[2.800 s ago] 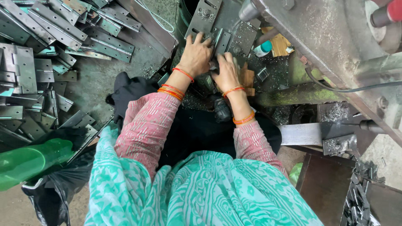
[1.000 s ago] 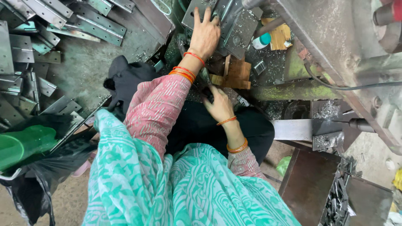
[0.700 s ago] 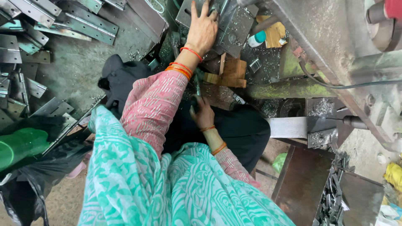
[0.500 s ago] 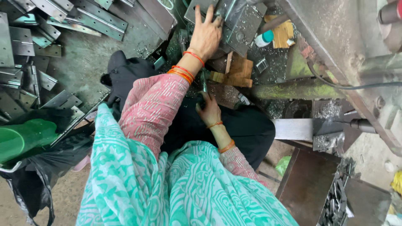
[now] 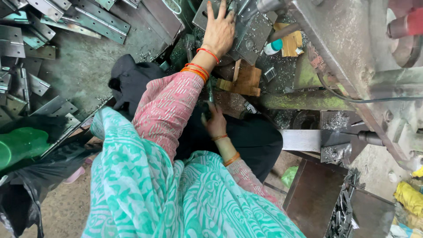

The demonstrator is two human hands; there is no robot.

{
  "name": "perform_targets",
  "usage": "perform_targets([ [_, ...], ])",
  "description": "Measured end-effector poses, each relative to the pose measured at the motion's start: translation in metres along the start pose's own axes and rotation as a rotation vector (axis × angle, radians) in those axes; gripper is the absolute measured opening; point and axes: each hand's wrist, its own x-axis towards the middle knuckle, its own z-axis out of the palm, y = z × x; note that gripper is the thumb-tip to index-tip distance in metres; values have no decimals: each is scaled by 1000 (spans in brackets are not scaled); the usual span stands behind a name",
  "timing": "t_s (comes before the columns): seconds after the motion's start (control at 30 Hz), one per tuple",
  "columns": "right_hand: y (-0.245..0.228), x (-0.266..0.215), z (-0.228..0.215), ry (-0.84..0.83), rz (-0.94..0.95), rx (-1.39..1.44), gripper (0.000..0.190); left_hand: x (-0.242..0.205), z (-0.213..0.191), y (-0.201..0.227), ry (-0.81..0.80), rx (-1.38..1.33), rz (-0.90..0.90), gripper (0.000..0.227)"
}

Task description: The person repeatedly places metal hinge components into a press machine, activates the press with a lever, and removes the processed pieces. The person handles the components one at a time, positioning them in the machine and then discarding them into a pile.

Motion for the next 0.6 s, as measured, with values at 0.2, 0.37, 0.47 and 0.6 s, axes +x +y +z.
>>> perform_targets([
  [0.2, 24, -10, 15, -96, 25, 28, 53, -18, -45, -4, 13, -84, 28, 37],
  [0.37, -11, 28, -47, -187, -46, -125, 62, -28, -99, -40, 121, -330, -61, 42],
  [0.47, -41, 47, -95, -172, -91, -64, 50, -50, -109, -87, 203, -482, -76, 38],
  [0.6, -73, 56, -124, -163, -42, -110, 45, -84, -83, -181, 340, -368, -153, 29],
])
